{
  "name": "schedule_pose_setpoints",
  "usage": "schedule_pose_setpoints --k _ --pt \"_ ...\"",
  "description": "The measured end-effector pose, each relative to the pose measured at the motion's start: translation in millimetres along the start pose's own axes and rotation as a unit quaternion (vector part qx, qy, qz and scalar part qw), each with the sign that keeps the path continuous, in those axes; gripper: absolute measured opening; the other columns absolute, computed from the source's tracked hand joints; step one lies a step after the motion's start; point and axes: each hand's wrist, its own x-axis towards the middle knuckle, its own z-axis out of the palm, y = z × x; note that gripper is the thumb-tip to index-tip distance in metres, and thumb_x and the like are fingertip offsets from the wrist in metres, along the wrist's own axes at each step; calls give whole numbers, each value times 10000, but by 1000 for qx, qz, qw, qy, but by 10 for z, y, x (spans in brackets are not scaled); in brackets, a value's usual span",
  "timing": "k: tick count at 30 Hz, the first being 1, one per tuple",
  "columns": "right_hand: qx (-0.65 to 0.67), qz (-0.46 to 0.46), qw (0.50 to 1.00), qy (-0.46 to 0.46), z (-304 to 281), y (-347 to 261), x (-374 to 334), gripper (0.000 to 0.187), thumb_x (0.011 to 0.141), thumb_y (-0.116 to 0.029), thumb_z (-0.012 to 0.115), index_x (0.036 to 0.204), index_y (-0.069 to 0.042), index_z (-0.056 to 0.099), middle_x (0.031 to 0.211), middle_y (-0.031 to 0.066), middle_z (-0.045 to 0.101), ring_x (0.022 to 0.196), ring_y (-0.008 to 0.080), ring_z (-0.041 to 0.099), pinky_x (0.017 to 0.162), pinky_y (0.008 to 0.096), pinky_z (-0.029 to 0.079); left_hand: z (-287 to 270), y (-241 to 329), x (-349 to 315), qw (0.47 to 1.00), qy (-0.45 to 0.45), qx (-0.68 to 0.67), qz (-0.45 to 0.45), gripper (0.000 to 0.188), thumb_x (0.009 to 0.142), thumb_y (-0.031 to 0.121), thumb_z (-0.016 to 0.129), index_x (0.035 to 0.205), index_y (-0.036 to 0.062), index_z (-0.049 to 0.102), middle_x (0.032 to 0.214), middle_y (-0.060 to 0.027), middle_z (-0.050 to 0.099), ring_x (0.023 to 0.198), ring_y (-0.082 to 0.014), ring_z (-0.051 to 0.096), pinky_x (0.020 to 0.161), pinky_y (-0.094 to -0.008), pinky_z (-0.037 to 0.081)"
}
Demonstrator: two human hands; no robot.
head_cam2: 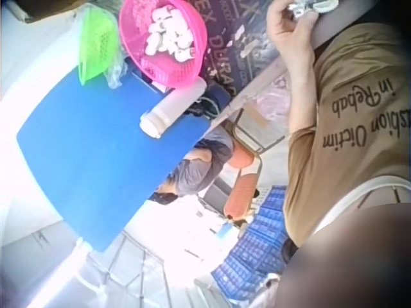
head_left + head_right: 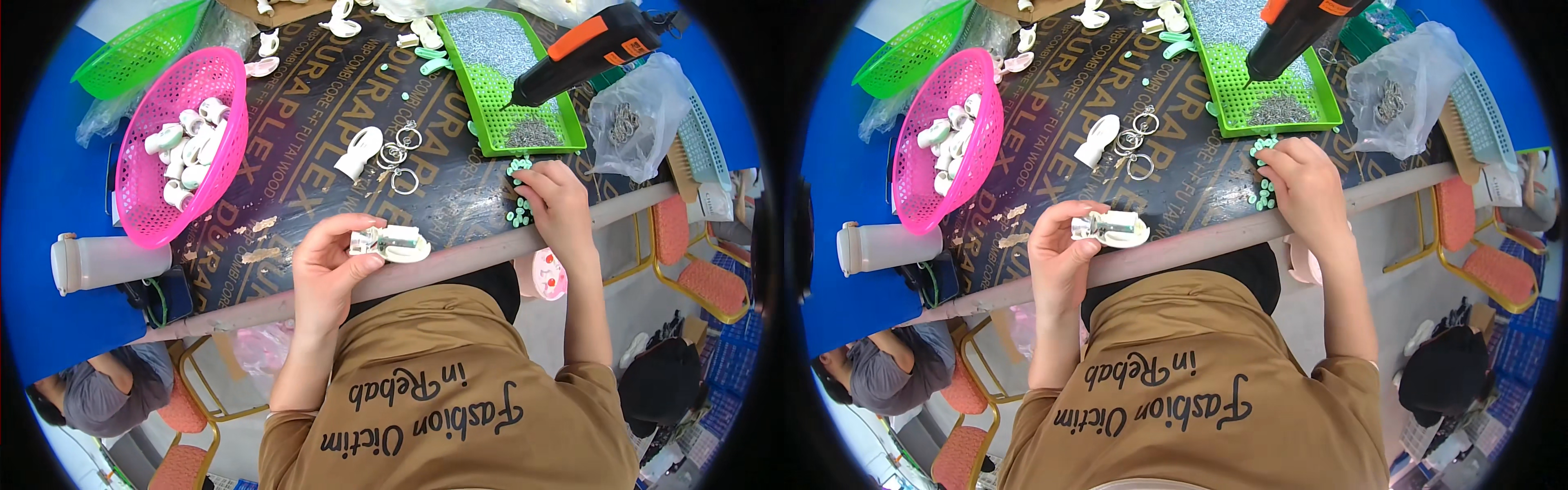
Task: Assembling small plastic keychain flashlights, including inserting internal LED circuit boards and securing the shell components.
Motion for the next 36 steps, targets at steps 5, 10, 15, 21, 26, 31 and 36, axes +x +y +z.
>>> schedule_pose_setpoints --k 5,10,15,21,26,31,36 --pt "-34 -31 999 -7 57 10 44 113 694 2 622 800 -30 600 728 97 554 703 270 555 622 351 453 65 54 -17 999 50 -6 -6 307 763 -73 603 1062 -37 543 1067 -136 562 936 -191 571 784 -309 505" --pt "254 135 958 -16 14 -168 44 115 780 73 555 868 7 587 801 43 593 691 77 533 618 202 425 127 55 31 998 50 10 31 299 793 -67 583 1086 -44 533 1084 -116 529 976 -186 548 817 -293 494" --pt "591 113 798 -25 214 -463 148 126 795 84 559 913 38 562 867 79 589 730 90 551 656 195 448 109 -17 23 988 53 94 111 322 761 -107 600 1073 -52 541 1108 -117 483 987 -176 540 815 -268 497" --pt "501 68 863 -25 310 -843 244 100 770 74 596 856 23 596 885 92 609 753 138 588 639 228 471 104 -44 21 976 68 141 151 332 732 -93 644 1048 -48 552 1102 -127 484 978 -172 543 809 -264 509" --pt "317 -58 946 26 361 -1008 296 133 684 33 648 788 -43 615 787 65 551 706 208 529 600 286 427 111 -41 -8 966 52 195 159 348 732 -103 631 1052 -41 507 1133 -147 455 1047 -197 499 836 -296 505" --pt "283 -87 955 29 428 -1013 282 145 647 5 674 762 -65 621 765 44 538 718 212 490 637 306 398 132 -81 2 972 70 145 172 353 714 -99 657 1025 -42 501 1098 -148 467 1003 -192 530 818 -290 522" --pt "270 -94 957 37 419 -1036 290 137 644 -22 685 757 -76 629 777 36 535 738 214 482 643 312 391 132 -103 -11 972 85 135 174 331 696 -84 688 978 -47 518 1075 -151 482 954 -184 564 808 -282 533"
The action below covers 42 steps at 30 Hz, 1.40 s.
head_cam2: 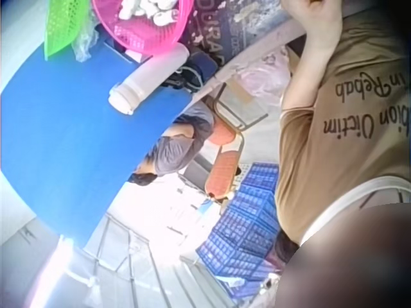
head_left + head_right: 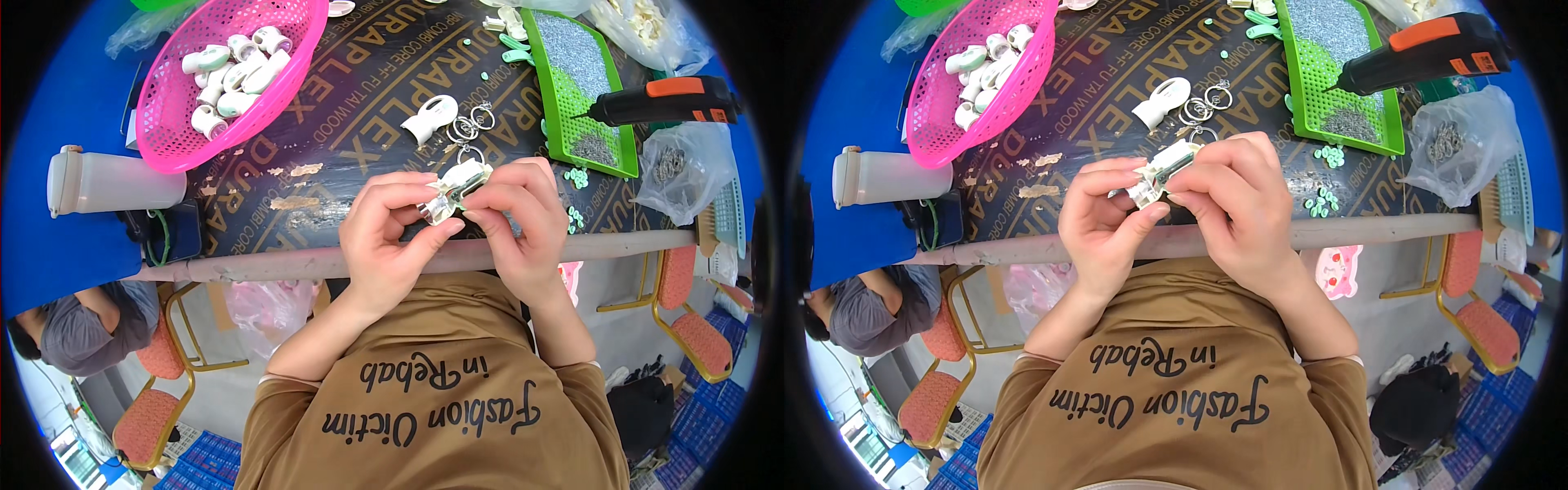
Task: Assembling small plastic keychain flashlights, including inserting internal LED circuit boards and securing the shell components.
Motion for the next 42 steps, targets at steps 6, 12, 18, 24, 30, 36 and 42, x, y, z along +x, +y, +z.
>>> schedule_pose_setpoints --k 6,12,18,24,30,36,42 --pt "-79 -71 994 9 -42 59 4 206 597 -59 684 796 -105 658 820 20 532 760 213 486 650 326 370 -10 -21 -15 1000 5 3 12 333 692 -85 692 971 -46 515 1077 -158 483 958 -190 567 799 -279 538" --pt "-152 -135 979 11 -47 85 -42 261 573 -80 676 831 -119 670 867 28 547 789 212 505 657 330 362 -6 -17 -11 1000 7 3 19 324 694 -81 694 963 -49 516 1077 -161 486 953 -196 575 789 -279 541" --pt "32 6 999 41 -125 9 40 217 625 -7 703 826 -72 656 947 79 565 883 255 546 719 330 455 -14 -21 -44 999 2 28 32 323 685 -78 701 953 -39 526 1067 -165 509 919 -184 590 774 -274 542" --pt "148 -22 987 -53 -71 115 44 193 617 26 702 789 -45 651 889 76 543 961 260 579 662 308 481 -4 -23 -56 999 0 19 46 319 676 -67 712 943 -33 541 1071 -167 519 911 -180 595 746 -258 541" --pt "62 -55 996 -25 -5 69 1 170 633 67 679 765 -26 627 863 81 529 867 265 605 633 301 495 -25 10 -36 996 -3 65 53 302 661 -66 717 920 -20 569 1029 -155 545 868 -173 611 710 -262 553" --pt "88 -47 995 -20 -31 85 4 181 619 70 685 759 -24 621 832 83 525 827 273 611 630 306 508 -33 64 -20 978 -27 188 91 307 643 -50 730 904 -9 574 976 -159 566 772 -165 629 620 -250 560" --pt "58 -43 997 -31 -29 61 -34 190 626 106 637 767 -19 612 851 106 519 856 296 610 691 334 505 -43 33 -31 975 -26 200 91 316 638 -35 745 901 -13 572 978 -151 564 780 -158 622 631 -243 552"
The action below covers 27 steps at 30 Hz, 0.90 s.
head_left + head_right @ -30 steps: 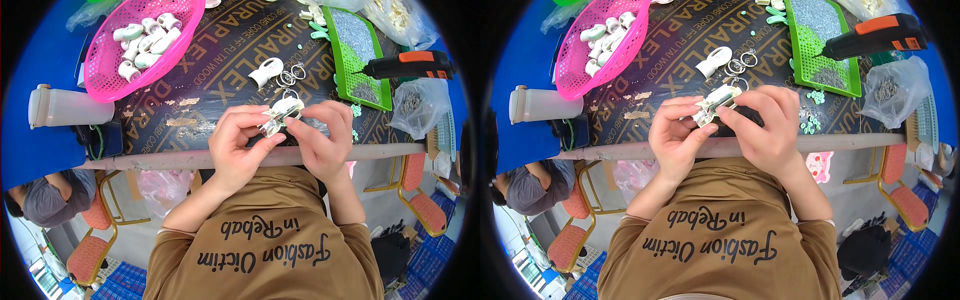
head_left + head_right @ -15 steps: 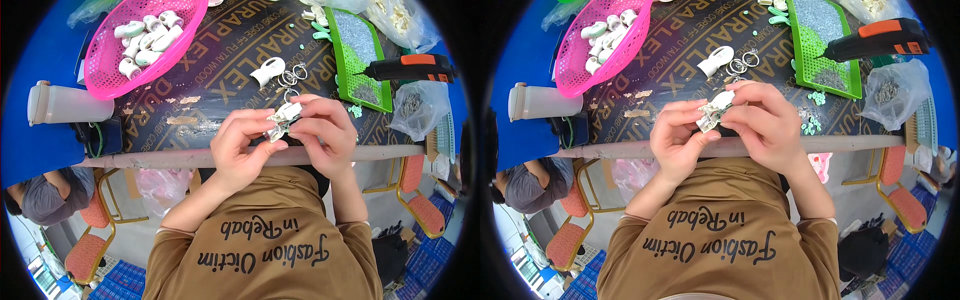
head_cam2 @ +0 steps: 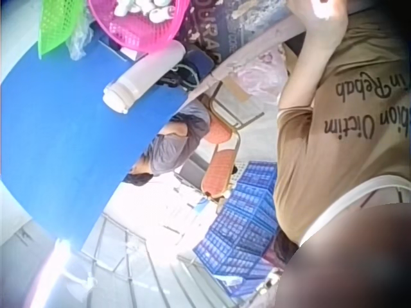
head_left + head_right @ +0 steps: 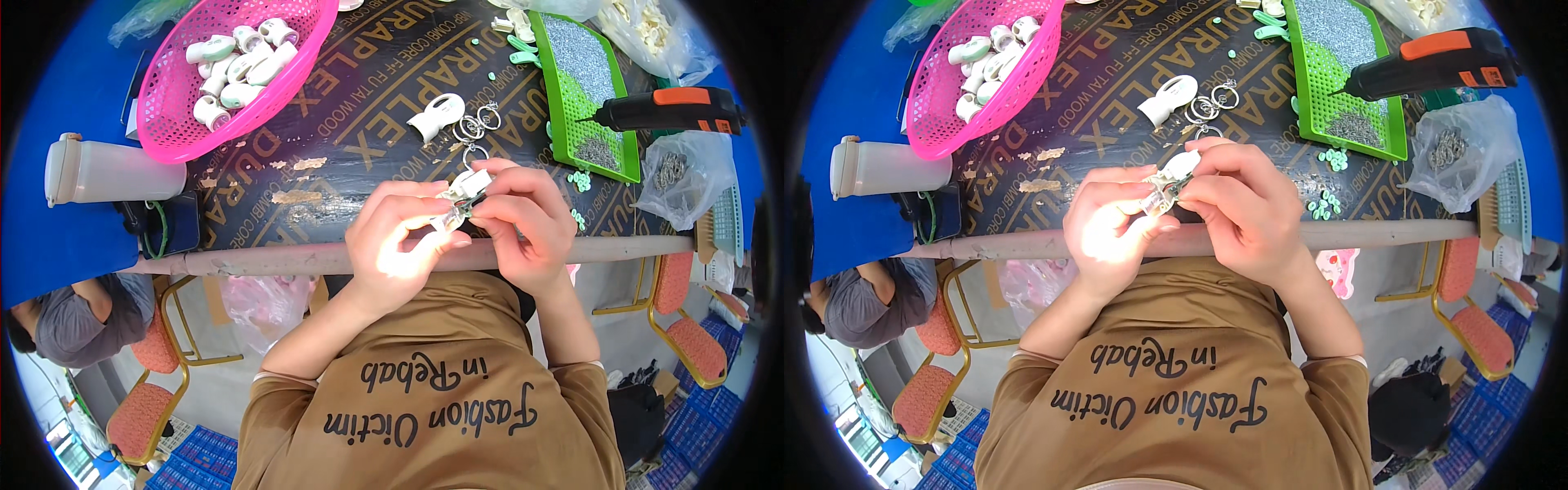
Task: Assembling small plastic keychain flashlights, including inserting internal LED circuit boards and securing the shell components.
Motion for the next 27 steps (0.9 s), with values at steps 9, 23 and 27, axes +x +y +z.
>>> schedule_pose_setpoints --k 9,23,27 --pt "13 5 1000 4 -8 15 -11 191 616 103 630 763 -18 611 861 112 524 910 326 608 704 342 499 32 -45 -44 996 17 -83 -16 333 637 -3 763 911 -16 575 991 -137 552 837 -149 604 667 -232 542" --pt "43 12 999 7 -7 7 -13 158 629 63 668 758 -12 617 859 103 522 893 307 599 759 375 519 40 -30 -42 996 17 -90 -16 338 641 10 766 915 -17 571 985 -152 554 827 -154 609 653 -236 544" --pt "17 10 1000 12 -1 -11 -6 177 612 66 673 754 -24 620 820 93 507 874 297 604 743 374 516 -12 17 18 999 2 37 40 371 595 0 783 901 12 574 949 -150 582 776 -181 624 599 -253 551"
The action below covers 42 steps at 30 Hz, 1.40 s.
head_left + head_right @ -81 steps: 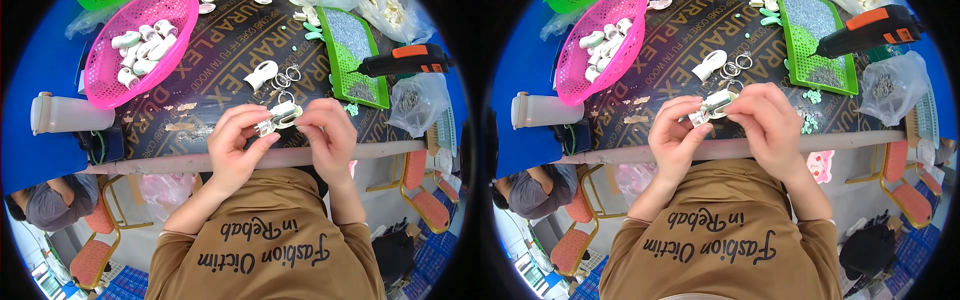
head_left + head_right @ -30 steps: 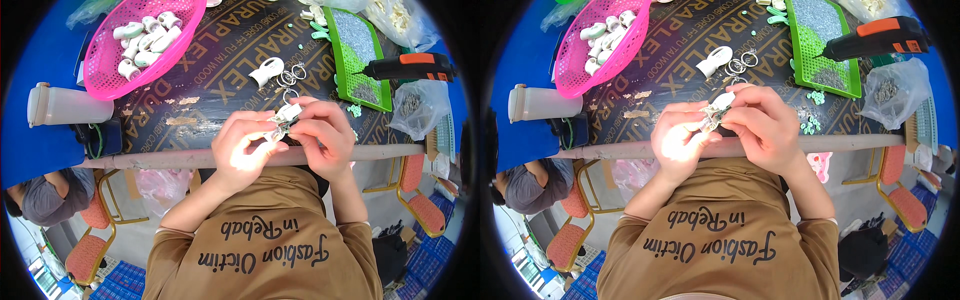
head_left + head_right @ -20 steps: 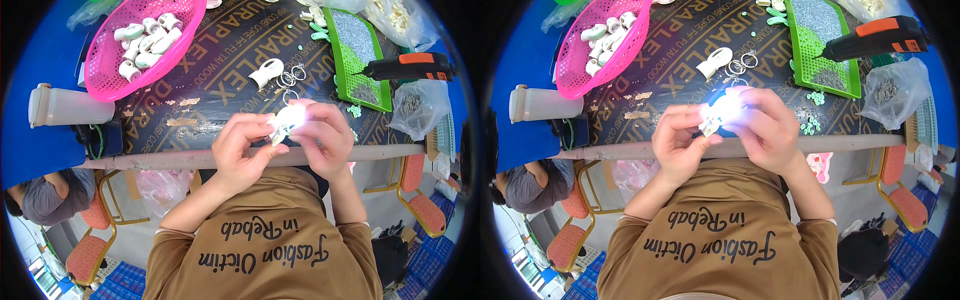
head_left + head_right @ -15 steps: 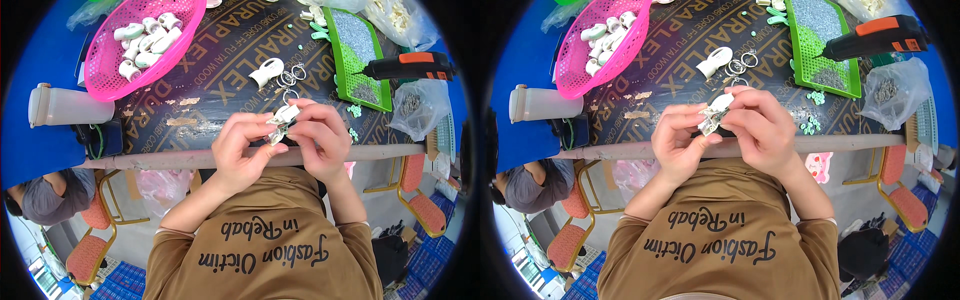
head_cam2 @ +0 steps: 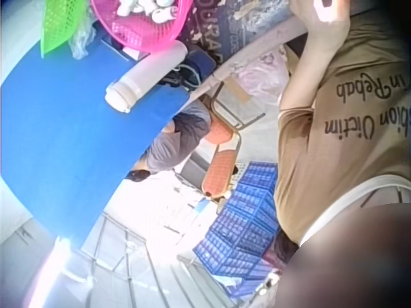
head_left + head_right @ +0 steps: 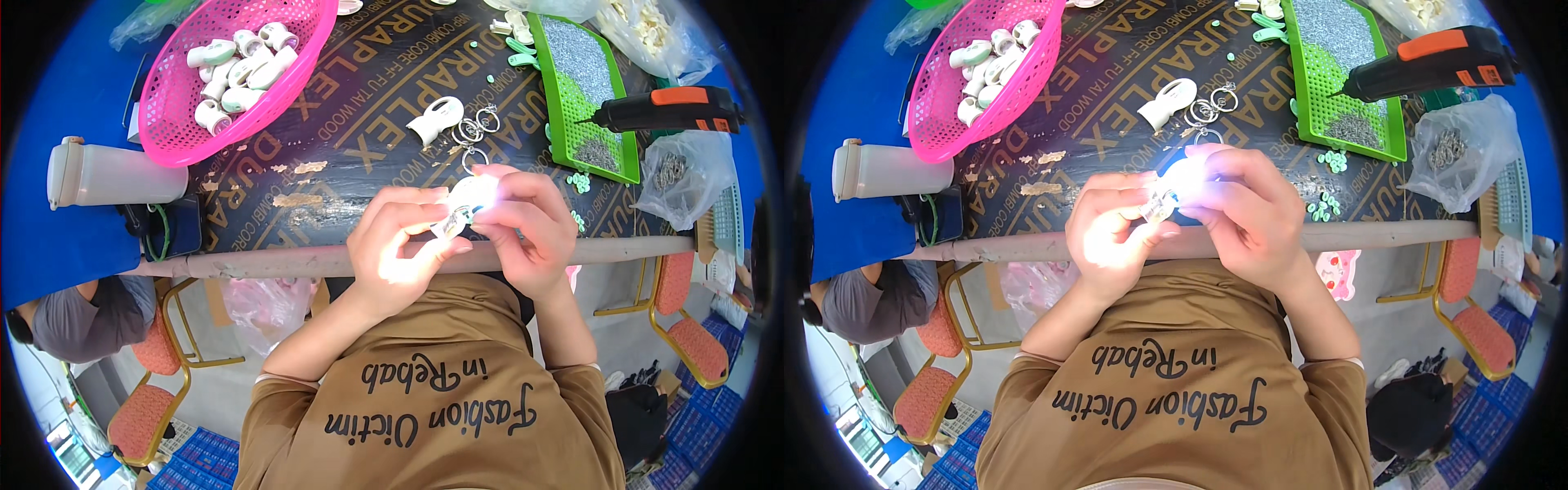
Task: Assembling small plastic keychain flashlights, including inserting internal LED circuit boards and securing the shell components.
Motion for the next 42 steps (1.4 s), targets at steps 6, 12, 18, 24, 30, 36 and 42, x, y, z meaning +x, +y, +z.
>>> schedule_pose_setpoints --k 6,12,18,24,30,36,42 --pt "-5 -1 1000 -7 8 9 -16 175 625 85 654 761 -16 611 832 102 512 905 317 603 737 375 509 20 -33 -23 1000 11 -25 -8 368 595 5 784 901 14 580 940 -144 579 790 -176 617 619 -249 547" --pt "35 -5 999 22 35 29 -26 153 633 77 656 758 -1 617 815 95 539 894 302 602 729 357 514 44 -6 -54 989 11 -126 -71 343 631 -17 761 925 -14 583 1001 -142 541 841 -168 608 693 -255 551" --pt "-103 -85 991 1 -36 38 28 138 653 -60 692 782 -78 649 870 51 577 954 300 579 806 427 461 45 -12 -50 964 6 -241 -109 330 693 -110 675 973 -44 513 1065 -151 479 962 -203 567 809 -303 536" --pt "-175 -117 977 26 -158 -8 214 173 682 -120 680 853 -97 671 929 61 605 916 275 573 785 395 430 16 -39 -36 939 44 -308 -147 315 718 -128 641 987 -52 496 1076 -136 465 959 -194 557 819 -297 528" --pt "-347 10 931 -112 -194 717 1260 94 782 -67 564 800 1 625 825 138 612 764 310 592 669 383 465 14 -16 20 933 29 -318 -164 306 732 -134 621 999 -43 502 1101 -138 469 975 -184 554 819 -289 523" --pt "-428 59 888 -159 257 1559 2021 150 776 -151 568 850 -22 590 847 141 627 805 319 603 701 412 475 24 -46 -24 945 23 -283 -165 304 725 -123 633 990 -39 510 1093 -142 475 1004 -185 537 815 -277 522" --pt "-183 191 949 -174 294 1494 1984 345 805 -109 501 1132 -2 525 920 175 623 885 259 604 760 331 479 13 -35 -33 941 27 -295 -163 303 726 -126 630 989 -37 509 1096 -139 478 1009 -183 536 820 -280 520"
